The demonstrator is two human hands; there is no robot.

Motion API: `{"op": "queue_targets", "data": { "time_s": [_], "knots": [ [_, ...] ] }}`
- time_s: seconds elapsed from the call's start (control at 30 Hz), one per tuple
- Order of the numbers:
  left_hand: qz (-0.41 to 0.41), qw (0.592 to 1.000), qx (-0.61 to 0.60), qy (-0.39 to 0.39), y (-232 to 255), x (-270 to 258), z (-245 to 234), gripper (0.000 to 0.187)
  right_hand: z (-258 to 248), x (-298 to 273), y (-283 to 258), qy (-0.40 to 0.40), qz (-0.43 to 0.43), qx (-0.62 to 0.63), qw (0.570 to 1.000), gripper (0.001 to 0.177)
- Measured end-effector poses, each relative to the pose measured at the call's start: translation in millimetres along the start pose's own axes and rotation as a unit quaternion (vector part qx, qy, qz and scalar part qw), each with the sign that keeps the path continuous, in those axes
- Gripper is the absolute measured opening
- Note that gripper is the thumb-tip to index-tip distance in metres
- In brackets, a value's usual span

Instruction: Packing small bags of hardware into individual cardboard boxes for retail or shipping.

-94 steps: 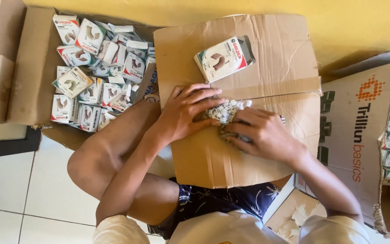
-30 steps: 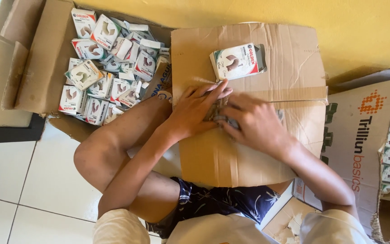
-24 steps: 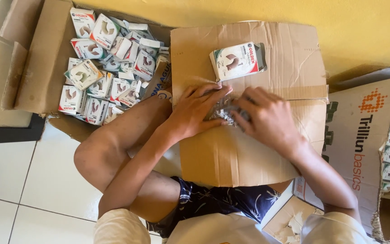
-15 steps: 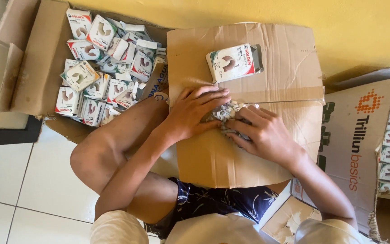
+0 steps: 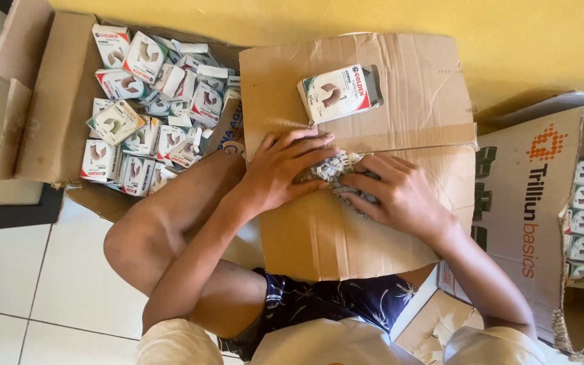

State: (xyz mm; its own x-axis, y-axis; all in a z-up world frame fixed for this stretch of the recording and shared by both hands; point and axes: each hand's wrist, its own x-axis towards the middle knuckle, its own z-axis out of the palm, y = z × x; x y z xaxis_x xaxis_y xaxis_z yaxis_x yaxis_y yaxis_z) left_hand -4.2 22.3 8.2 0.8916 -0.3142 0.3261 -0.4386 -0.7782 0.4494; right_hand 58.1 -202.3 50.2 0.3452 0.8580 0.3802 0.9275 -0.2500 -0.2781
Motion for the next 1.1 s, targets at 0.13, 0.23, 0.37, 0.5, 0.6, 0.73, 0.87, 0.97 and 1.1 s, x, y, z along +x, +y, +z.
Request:
{"op": "queue_targets", "data": {
  "time_s": [0.13,0.23,0.37,0.5,0.6,0.73,0.87,0.97,1.1],
  "knots": [
    [-0.001,1.000,0.023,0.004,-1,0,4,0.045,6,-1,27,0.011,0.040,0.011,0.999,0.017],
    [-0.005,1.000,0.011,-0.001,-3,-1,6,0.046,12,-6,37,0.047,0.072,0.000,0.996,0.016],
    [-0.009,1.000,0.009,-0.012,-1,1,4,0.046,8,-10,10,0.003,0.047,-0.003,0.999,0.016],
    [-0.008,1.000,0.008,-0.016,0,0,1,0.044,8,-12,5,-0.002,0.029,0.020,0.999,0.013],
    [-0.008,1.000,0.016,-0.010,-4,1,7,0.045,8,-12,39,0.018,0.057,-0.015,0.998,0.018],
    [-0.015,1.000,0.007,-0.014,-5,1,6,0.045,16,-18,39,0.036,0.071,-0.018,0.997,0.017],
    [-0.009,1.000,0.000,-0.018,0,0,3,0.045,0,-15,5,0.001,0.049,0.008,0.999,0.013],
    [-0.004,1.000,0.010,-0.018,-3,1,2,0.045,6,-18,17,0.009,0.046,0.013,0.999,0.015],
    [-0.012,1.000,0.009,-0.022,-3,-1,7,0.046,7,-19,43,0.039,0.097,-0.021,0.994,0.016]
  ]
}}
